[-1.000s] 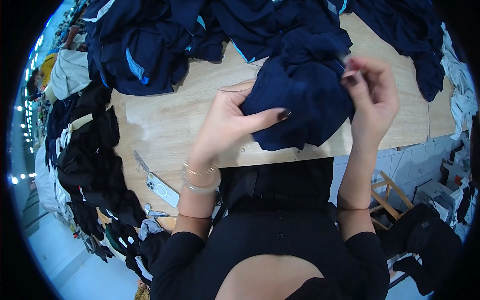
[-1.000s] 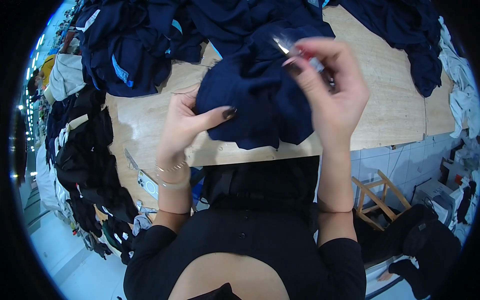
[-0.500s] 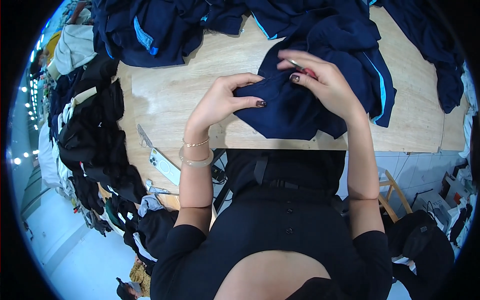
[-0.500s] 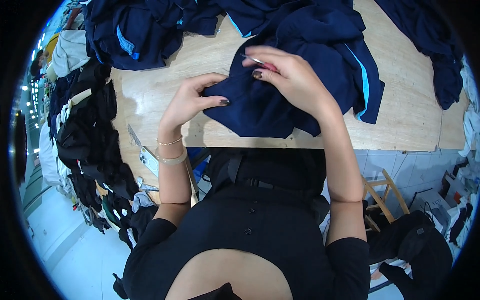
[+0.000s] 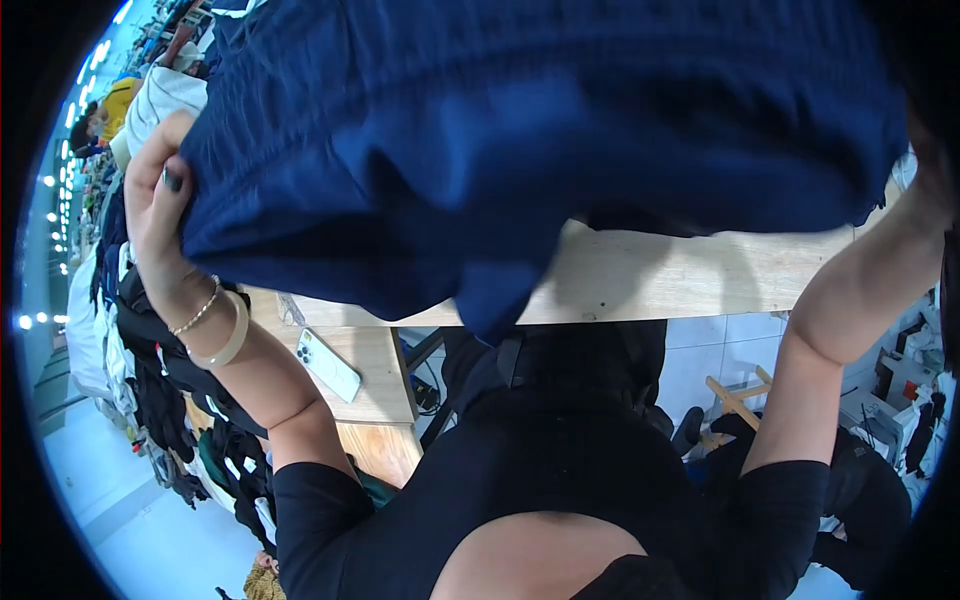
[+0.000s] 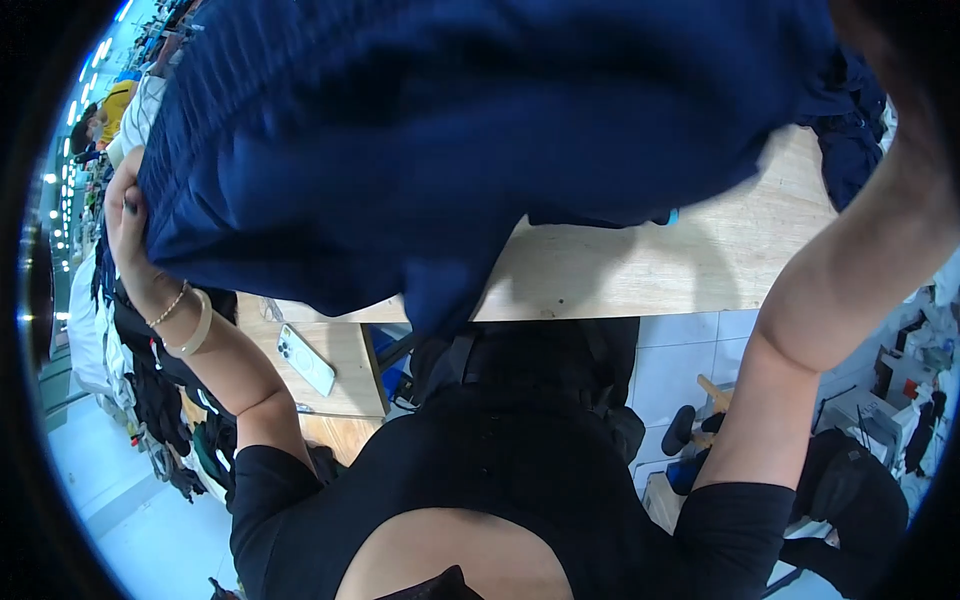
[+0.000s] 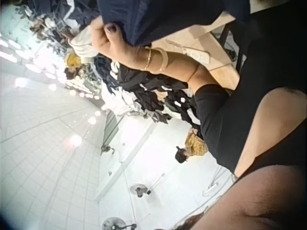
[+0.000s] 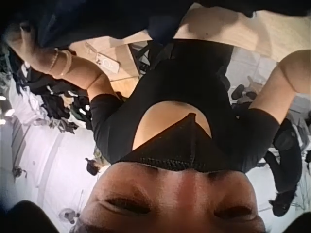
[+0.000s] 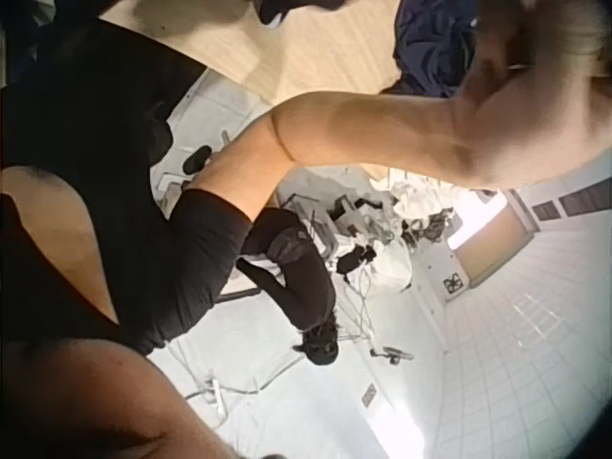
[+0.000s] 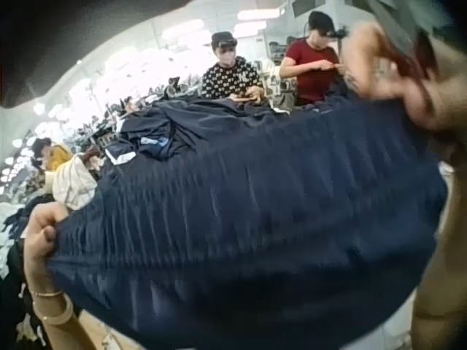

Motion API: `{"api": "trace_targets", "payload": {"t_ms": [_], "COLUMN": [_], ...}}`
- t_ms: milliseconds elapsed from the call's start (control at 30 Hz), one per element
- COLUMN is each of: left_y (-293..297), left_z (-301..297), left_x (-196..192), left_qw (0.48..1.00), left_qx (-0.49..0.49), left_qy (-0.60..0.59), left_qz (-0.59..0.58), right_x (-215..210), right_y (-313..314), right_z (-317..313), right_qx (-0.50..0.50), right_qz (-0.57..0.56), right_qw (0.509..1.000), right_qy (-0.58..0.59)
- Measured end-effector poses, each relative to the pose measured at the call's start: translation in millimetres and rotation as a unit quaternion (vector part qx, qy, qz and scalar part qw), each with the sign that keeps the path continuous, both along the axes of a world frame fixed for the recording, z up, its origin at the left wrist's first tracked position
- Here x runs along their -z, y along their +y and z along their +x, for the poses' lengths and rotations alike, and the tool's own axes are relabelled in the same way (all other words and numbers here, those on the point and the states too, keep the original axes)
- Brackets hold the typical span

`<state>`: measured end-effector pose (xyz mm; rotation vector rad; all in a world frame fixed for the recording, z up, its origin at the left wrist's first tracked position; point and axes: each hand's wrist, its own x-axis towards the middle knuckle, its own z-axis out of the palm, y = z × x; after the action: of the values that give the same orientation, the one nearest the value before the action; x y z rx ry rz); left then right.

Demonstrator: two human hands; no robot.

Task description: The recorder uses small thread snips to trim excess threads from blue garments in a factory setting.

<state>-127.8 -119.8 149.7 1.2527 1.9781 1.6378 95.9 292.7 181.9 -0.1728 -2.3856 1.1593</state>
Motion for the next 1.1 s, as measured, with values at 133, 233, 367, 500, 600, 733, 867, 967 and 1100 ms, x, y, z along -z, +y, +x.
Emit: {"api": "trace_targets", "payload": {"t_ms": [133,233,367,500,600,733,867,967,1100], "left_y": [23,41,69,96,127,122,113,113,121], "left_z": [14,26,58,92,115,87,72,79,87], "left_x": [49,152,196,185,189,249,253,249,251], "left_qw": [0.968,0.949,0.897,0.9,0.978,0.96,0.965,0.963,0.959], "left_qx": [0.06,-0.002,-0.188,-0.288,-0.145,-0.111,-0.075,-0.065,-0.091], "left_qy": [0.008,0.037,0.185,0.274,0.121,0.187,0.182,0.183,0.22], "left_qz": [-0.243,-0.314,-0.355,-0.181,-0.083,-0.177,-0.175,-0.184,-0.153], "right_x": [49,180,258,221,215,305,304,305,306], "right_y": [-16,-31,-33,-60,-89,-78,-55,-57,-62], "right_z": [10,-14,-22,-14,-23,-47,-56,-53,-52], "right_qx": [-0.188,-0.095,-0.003,0.123,-0.056,0.016,-0.007,-0.01,0.001], "right_qz": [-0.094,-0.185,-0.144,-0.089,-0.338,-0.313,-0.387,-0.384,-0.361], "right_qw": [0.961,0.953,0.979,0.988,0.937,0.949,0.922,0.923,0.933], "right_qy": [-0.18,-0.221,-0.145,0.027,0.062,-0.032,0.029,0.021,0.017]}}
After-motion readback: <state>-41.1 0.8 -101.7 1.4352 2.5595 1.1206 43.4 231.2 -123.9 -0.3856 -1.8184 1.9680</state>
